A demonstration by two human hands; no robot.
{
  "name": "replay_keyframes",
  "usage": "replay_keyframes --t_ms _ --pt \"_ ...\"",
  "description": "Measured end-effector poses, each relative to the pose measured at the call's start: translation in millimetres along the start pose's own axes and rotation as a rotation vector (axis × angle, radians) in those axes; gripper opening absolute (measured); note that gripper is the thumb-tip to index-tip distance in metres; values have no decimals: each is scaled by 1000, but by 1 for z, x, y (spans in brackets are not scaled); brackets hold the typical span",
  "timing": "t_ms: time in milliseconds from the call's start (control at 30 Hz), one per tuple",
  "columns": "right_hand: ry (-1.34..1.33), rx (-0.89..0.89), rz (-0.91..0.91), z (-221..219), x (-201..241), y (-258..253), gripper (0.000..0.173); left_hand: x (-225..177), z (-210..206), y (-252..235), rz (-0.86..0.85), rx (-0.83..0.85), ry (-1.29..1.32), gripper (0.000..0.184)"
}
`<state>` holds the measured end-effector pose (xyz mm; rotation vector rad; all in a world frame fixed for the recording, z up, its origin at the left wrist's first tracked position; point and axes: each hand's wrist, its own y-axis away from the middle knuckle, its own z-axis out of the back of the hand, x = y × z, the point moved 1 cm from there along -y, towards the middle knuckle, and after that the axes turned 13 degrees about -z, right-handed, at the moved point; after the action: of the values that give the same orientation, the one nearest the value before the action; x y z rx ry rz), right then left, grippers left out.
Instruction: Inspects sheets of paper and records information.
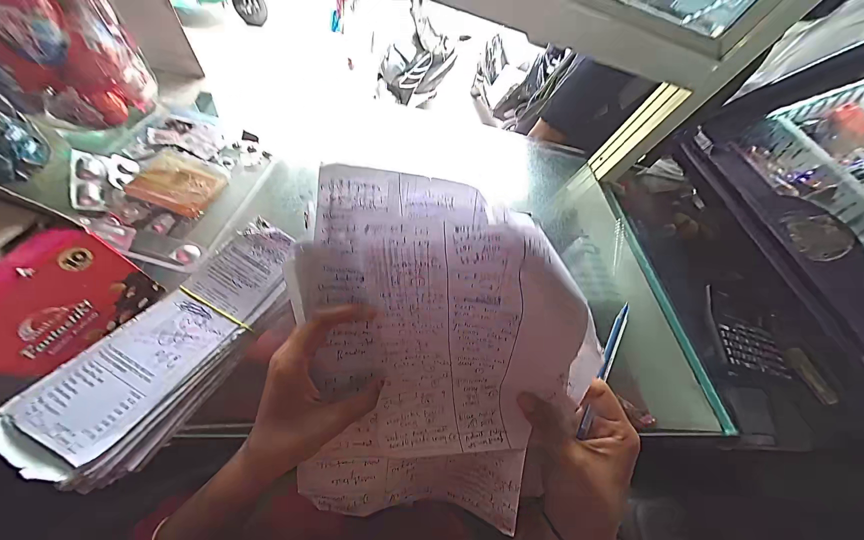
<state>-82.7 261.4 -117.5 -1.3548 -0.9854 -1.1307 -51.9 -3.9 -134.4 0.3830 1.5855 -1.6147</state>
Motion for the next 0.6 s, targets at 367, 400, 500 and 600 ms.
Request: replay_keyframes --t_ms 367,400,500,600 --pt "142 100 8 10 17 -9 36 5 5 -3 -116 22 213 49" --pt "152 108 24 10 21 -12 37 5 5 -3 -126 18 207 49" --pt "183 129 141 9 30 -21 43 4 4 -1 -146 19 177 47" --pt "192 84 216 -2 42 -25 44 3 5 0 -159 27 158 45"
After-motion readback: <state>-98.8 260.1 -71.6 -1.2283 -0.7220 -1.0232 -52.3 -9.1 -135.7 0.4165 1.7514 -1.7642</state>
